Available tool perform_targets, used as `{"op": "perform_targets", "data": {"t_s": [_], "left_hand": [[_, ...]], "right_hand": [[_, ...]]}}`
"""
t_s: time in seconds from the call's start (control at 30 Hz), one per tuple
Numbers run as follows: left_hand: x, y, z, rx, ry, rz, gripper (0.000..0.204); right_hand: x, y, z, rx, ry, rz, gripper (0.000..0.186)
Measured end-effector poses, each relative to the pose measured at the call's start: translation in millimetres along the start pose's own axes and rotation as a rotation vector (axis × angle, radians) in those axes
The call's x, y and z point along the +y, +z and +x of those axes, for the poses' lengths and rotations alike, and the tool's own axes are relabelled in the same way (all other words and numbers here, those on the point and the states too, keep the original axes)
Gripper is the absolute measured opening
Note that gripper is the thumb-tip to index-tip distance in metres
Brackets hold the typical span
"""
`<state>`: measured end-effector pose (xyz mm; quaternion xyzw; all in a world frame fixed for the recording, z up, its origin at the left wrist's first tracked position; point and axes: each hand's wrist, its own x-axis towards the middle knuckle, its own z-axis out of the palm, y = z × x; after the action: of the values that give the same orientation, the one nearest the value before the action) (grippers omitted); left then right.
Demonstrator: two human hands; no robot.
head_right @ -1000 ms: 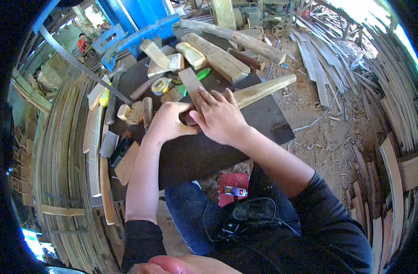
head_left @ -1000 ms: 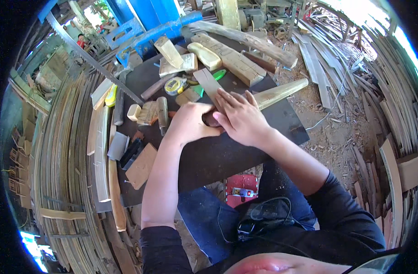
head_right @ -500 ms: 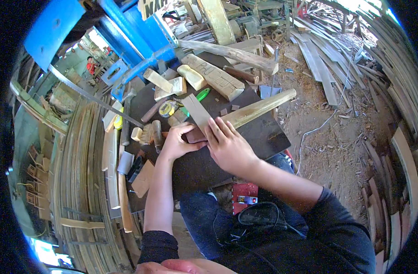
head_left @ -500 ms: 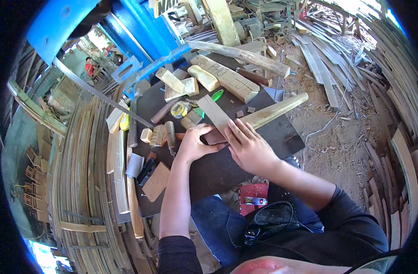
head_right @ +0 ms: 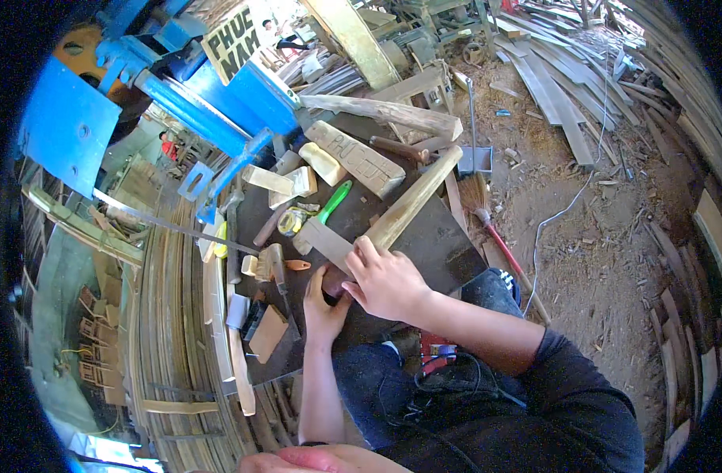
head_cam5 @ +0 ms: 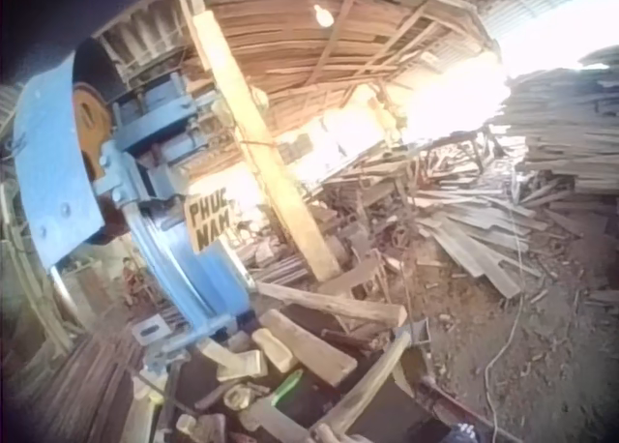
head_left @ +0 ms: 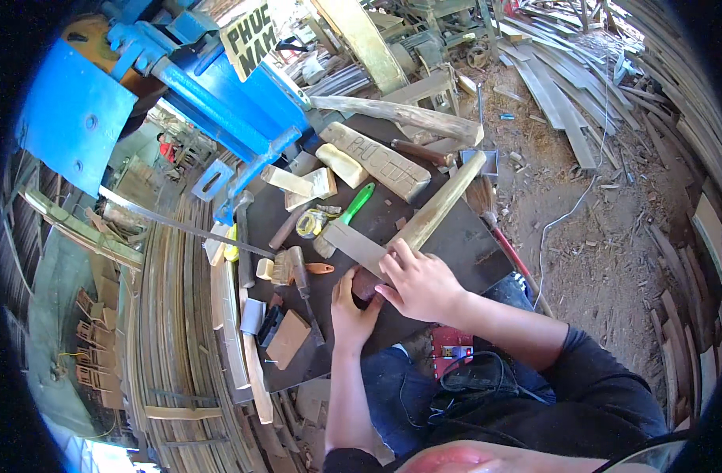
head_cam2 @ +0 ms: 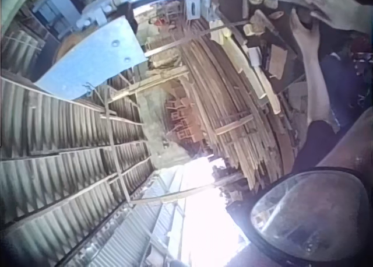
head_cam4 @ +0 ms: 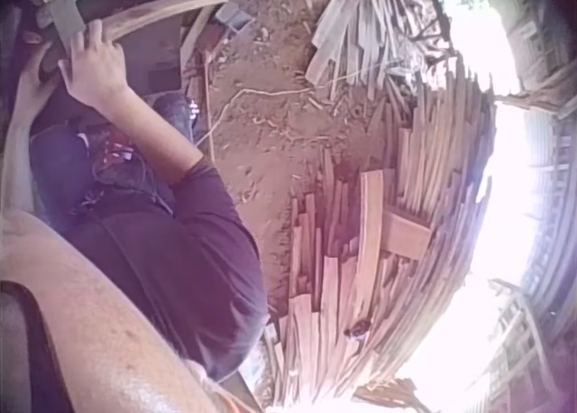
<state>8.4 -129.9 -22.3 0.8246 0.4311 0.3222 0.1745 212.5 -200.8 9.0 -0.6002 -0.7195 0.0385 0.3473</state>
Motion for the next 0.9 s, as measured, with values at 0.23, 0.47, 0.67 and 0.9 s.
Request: {"op": "perform_targets", "data": {"t_s": [0.23,0.47,0.67,0.9], "left_hand": [[1,7,5,0.015,0.063,0.019,0.063],[8,7,7,0.031,0.031,-0.048,0.060],[11,7,10,0.020,0.047,-0.027,0.063],[18,4,13,0.030,0.067,-0.018,0.080]], "right_hand": [[10,9,-11,0.046,-0.095,-0.023,0.052],[5,-67,-60,-0.169,-0.051,0.091,0.046],[14,-89,-79,-0.167,-0.063,0.143,0.048],[25,-85,-82,-0.162,-0.127,0.149,0.048]]}}
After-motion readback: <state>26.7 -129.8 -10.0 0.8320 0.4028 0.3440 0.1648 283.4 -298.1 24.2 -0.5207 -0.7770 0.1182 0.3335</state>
